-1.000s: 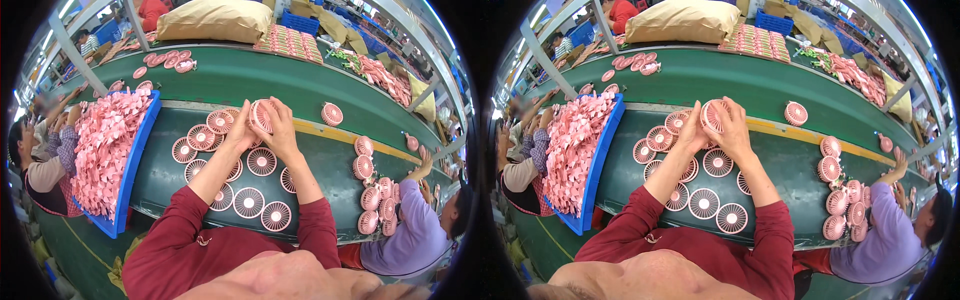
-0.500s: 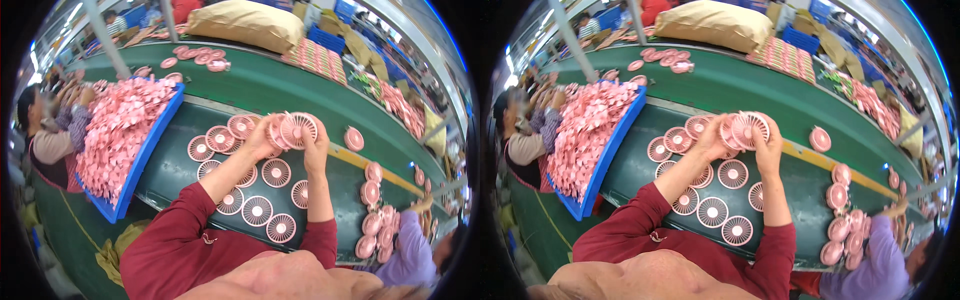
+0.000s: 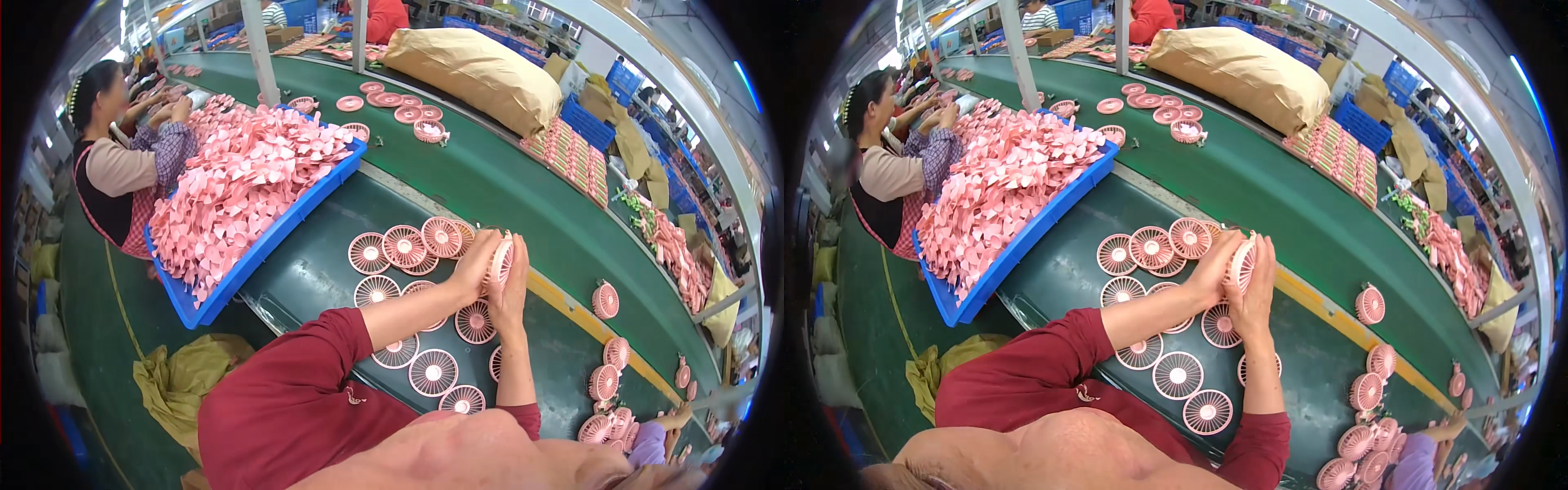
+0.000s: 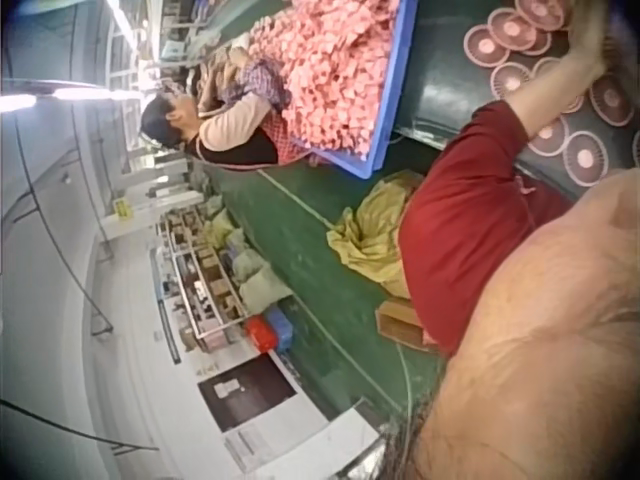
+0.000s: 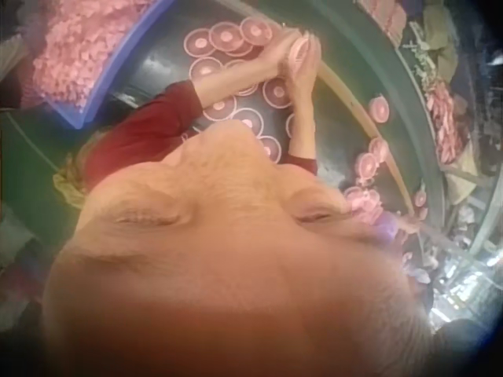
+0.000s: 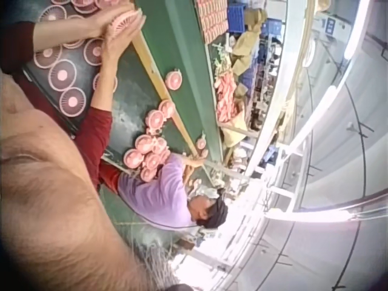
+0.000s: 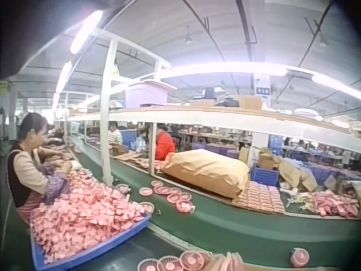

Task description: The person assembles mini electric fans by fitting and pressing fan covers around the fan motor assemblies by hand, and arranges the fan parts along the assembly line.

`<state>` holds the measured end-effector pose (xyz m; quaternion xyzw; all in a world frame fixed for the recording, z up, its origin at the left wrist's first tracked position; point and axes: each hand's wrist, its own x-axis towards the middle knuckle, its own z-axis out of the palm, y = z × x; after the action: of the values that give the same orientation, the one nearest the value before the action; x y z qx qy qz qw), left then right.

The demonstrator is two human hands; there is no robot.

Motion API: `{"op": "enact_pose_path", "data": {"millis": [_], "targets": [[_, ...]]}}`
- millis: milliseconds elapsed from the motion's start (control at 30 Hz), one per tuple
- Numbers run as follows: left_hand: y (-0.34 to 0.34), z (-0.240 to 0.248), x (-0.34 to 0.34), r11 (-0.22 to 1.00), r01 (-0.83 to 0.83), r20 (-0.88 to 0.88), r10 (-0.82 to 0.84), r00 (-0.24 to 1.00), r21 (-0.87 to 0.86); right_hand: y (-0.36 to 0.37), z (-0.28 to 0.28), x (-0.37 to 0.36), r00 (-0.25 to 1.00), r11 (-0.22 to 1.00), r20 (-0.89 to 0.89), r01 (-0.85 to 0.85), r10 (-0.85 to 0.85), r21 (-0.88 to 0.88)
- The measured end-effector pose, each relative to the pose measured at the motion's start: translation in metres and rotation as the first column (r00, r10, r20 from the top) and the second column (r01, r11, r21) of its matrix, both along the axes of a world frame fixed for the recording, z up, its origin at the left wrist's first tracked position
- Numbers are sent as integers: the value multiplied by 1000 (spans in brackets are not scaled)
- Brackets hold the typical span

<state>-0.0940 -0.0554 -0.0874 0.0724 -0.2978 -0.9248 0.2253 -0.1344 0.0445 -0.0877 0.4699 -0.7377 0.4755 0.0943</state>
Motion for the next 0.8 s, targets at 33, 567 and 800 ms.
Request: {"op": "enact_pose_path", "data": {"millis": [33,567,800], "targets": [[2,-7,-3,988,-61,32,66,997,-141,-1,-4,1,992,998,119,-31,37,-57],[-15,-21,0,334,-402,-294,331,897,-852,-16,-9,-14,638,946,719,-49,276,-320],[-46,-9,-7,-170,-113,-151,229,962,-979,102,-56,-146,771,763,226,631,-596,-139]]}}
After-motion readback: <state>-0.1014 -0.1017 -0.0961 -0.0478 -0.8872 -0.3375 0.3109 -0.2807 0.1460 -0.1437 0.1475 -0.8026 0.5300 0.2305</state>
